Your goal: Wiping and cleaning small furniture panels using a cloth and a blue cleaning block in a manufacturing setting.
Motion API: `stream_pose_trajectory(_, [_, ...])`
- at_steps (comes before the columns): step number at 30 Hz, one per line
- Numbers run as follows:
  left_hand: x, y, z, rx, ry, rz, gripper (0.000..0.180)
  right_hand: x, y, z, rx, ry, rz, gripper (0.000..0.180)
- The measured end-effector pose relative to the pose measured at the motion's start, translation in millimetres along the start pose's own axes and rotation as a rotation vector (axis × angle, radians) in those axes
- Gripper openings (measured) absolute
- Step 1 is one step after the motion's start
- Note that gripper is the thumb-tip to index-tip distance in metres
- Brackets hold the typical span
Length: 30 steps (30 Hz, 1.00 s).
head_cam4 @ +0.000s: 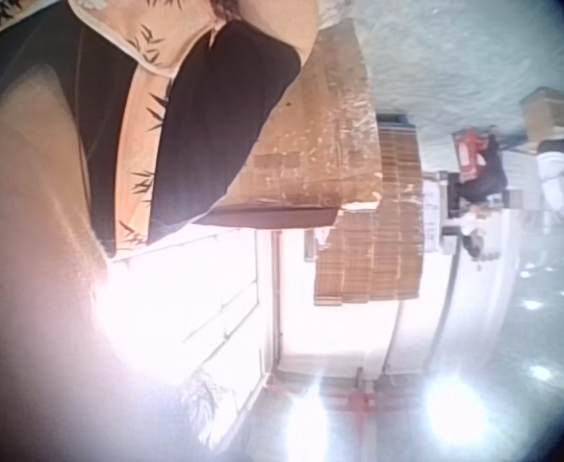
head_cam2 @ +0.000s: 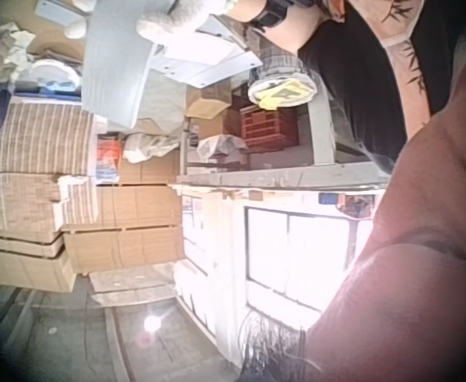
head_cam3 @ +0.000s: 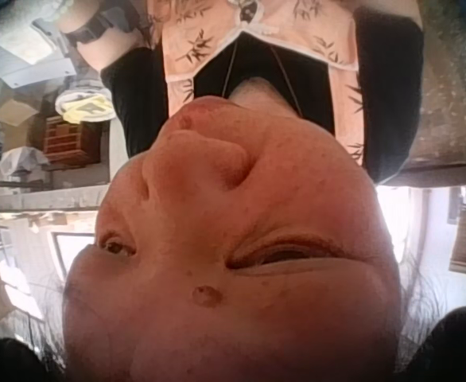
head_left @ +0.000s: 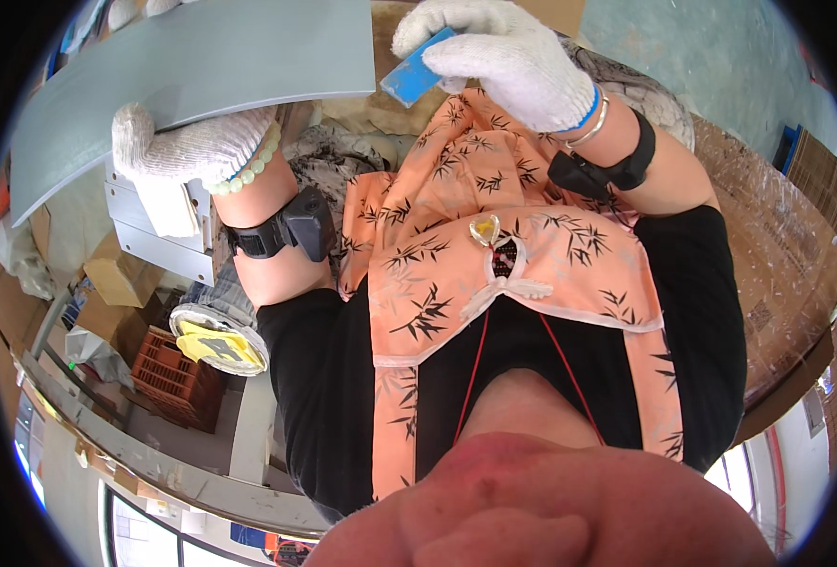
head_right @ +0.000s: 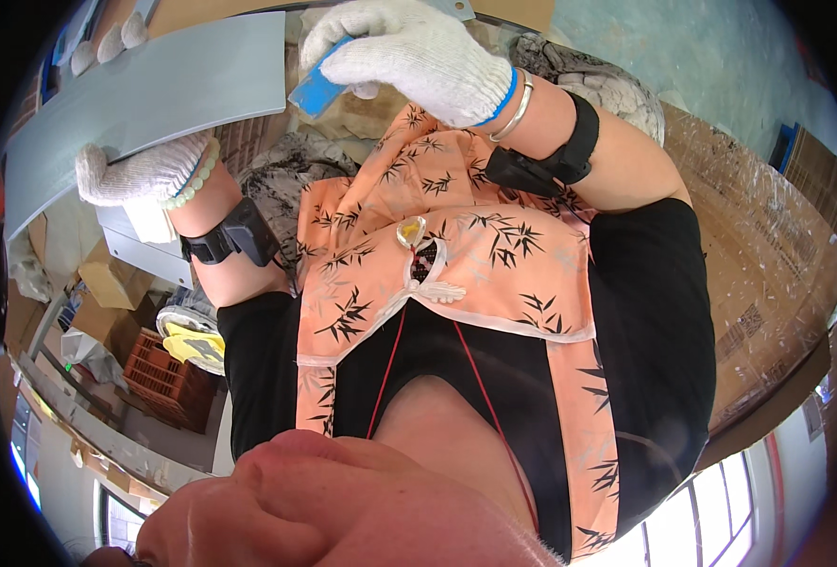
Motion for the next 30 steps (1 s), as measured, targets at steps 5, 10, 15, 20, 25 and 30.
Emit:
stream_pose_trajectory(5, [10, 3, 4, -0.11, 0.219, 0.141, 0.08, 1, 0, 0, 0.005, -0.012, 0.004, 0.016])
stream_pose_trajectory(10, [-1, 3, 2, -0.048, 0.124, 0.062, 0.08, 2, 1, 1, -0.006, -0.03, -0.004, 0.016])
stream_pose_trajectory(15, [-1, 5, -2, 0.061, -0.023, -0.126, 0.08, 1, 0, 2, 0.013, 0.027, -0.017, 0.016])
stream_pose_trajectory(20, [1, 4, 3, -0.061, 0.119, -0.005, 0.078, 4, -1, 4, -0.027, 0.144, 0.001, 0.016])
stream_pose_trajectory(25, [-1, 3, 3, -0.029, 0.047, -0.002, 0.078, 2, 2, 3, 0.073, 0.142, 0.013, 0.015])
stream_pose_trajectory(30, [3, 4, 5, -0.11, 0.179, 0.083, 0.078, -1, 0, 5, 0.002, 0.117, -0.025, 0.015])
Point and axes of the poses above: each hand's wrist, its own y-axis away from the middle knuckle, its own x-axis out of the palm, z = x × y, the point moved 7 cm from there along -y, towards the middle knuckle, and after that the axes turned 2 degrees about -x, right-handed, at the moved point
